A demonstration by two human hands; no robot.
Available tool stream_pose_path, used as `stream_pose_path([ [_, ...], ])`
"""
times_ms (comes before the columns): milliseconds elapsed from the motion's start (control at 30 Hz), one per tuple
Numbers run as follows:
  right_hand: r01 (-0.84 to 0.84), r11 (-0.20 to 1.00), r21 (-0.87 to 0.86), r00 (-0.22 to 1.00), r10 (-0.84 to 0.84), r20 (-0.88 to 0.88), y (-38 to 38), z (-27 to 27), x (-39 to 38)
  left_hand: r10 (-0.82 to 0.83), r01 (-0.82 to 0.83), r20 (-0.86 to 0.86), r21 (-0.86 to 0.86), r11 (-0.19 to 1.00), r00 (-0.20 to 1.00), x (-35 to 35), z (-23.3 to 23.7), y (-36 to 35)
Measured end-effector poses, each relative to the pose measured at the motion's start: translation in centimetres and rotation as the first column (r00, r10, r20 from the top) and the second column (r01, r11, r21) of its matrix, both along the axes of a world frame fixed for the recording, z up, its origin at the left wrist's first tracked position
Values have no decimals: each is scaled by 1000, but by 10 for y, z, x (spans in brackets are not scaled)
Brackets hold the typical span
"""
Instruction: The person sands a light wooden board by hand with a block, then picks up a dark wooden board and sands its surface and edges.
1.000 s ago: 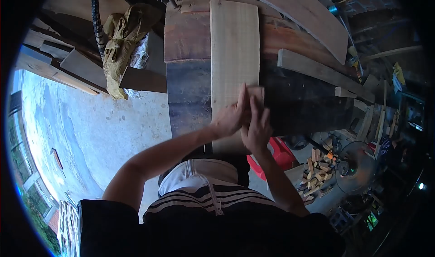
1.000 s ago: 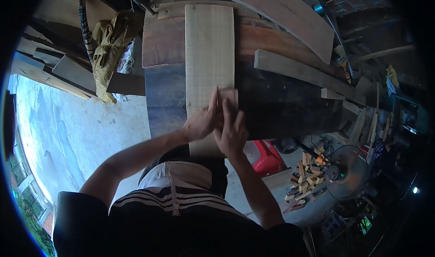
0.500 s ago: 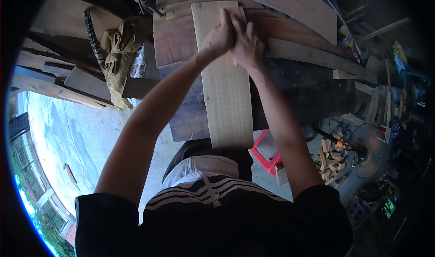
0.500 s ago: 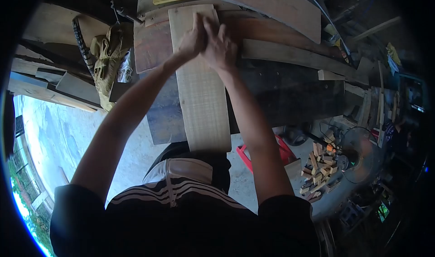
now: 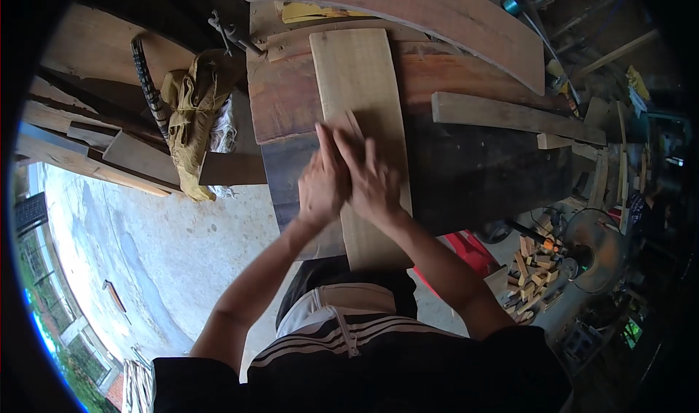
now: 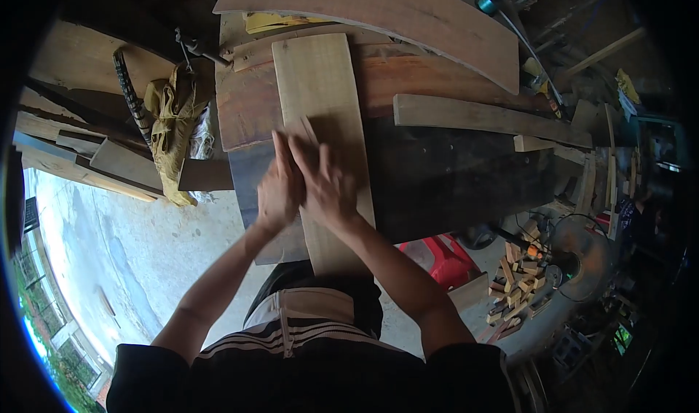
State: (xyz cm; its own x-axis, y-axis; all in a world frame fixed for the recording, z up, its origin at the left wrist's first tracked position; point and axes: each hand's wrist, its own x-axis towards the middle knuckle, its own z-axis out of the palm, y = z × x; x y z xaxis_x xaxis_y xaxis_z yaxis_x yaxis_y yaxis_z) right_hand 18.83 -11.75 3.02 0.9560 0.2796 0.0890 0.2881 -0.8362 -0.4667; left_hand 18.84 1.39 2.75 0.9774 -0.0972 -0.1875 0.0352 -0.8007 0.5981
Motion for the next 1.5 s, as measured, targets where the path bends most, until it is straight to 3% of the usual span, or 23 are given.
stream_pose_path([
  [133,39,999,20,989,-41,145,48,-5,122,39,-37,69,-27,999,997,130,-8,48],
  [233,66,994,89,981,-81,176,62,-8,153,-40,39,162,9,999,986,172,-24,65],
  [333,23,998,53,985,-32,171,47,-6,131,10,-9,57,-21,1000,998,151,-39,58],
  [367,34,996,84,989,-46,142,37,-5,108,-75,74,112,15,997,991,129,-46,52],
  [400,67,997,43,994,-71,86,27,-6,82,-55,64,106,-79,995,993,95,-20,34],
  [433,75,996,45,994,-78,76,13,-7,51,-45,39,-100,-58,998,994,65,1,15],
  [467,90,995,50,995,-93,42,-2,-4,17,-65,67,-62,30,997,996,33,2,-3],
  [600,114,993,42,993,-115,16,-67,0,-106,-325,326,-61,-2,945,944,-84,-2,-45],
  [633,131,991,42,991,-131,-2,-76,1,-123,-387,386,93,30,922,917,-102,-6,-53],
  [733,211,978,1,977,-211,-29,-79,2,-123,-451,451,79,25,892,889,-92,-3,-66],
  [800,225,974,-27,974,-225,-9,-76,-2,-87,-445,443,13,57,895,896,-54,2,-63],
  [900,219,976,-1,975,-219,24,-64,3,-8,-364,353,136,97,931,922,23,1,-58],
  [967,193,981,32,972,-196,133,-59,-5,52,-312,291,94,190,938,945,79,0,-52],
  [1100,179,983,37,971,-182,153,-43,-12,152,-198,214,-91,221,952,976,180,14,-44],
  [1200,183,983,34,975,-185,121,-38,-7,172,-101,112,-155,64,992,983,216,-2,-39],
  [1267,196,978,68,973,-203,109,-44,-9,156,-33,58,-199,118,991,979,198,-4,-49],
  [1333,173,985,3,984,-173,35,-52,-5,112,-86,115,-169,168,979,982,142,9,-59],
  [1367,169,985,31,982,-171,82,-59,-8,82,-44,82,-237,153,985,971,118,11,-67],
  [1433,156,984,81,976,-166,139,-75,-12,14,-204,244,-179,238,940,962,44,18,-75],
  [1467,151,983,103,975,-165,150,-80,-11,-20,-235,250,-107,162,955,966,9,7,-75],
  [1500,158,983,88,978,-168,121,-85,-7,-52,-252,269,-157,101,958,955,-21,17,-79],
])
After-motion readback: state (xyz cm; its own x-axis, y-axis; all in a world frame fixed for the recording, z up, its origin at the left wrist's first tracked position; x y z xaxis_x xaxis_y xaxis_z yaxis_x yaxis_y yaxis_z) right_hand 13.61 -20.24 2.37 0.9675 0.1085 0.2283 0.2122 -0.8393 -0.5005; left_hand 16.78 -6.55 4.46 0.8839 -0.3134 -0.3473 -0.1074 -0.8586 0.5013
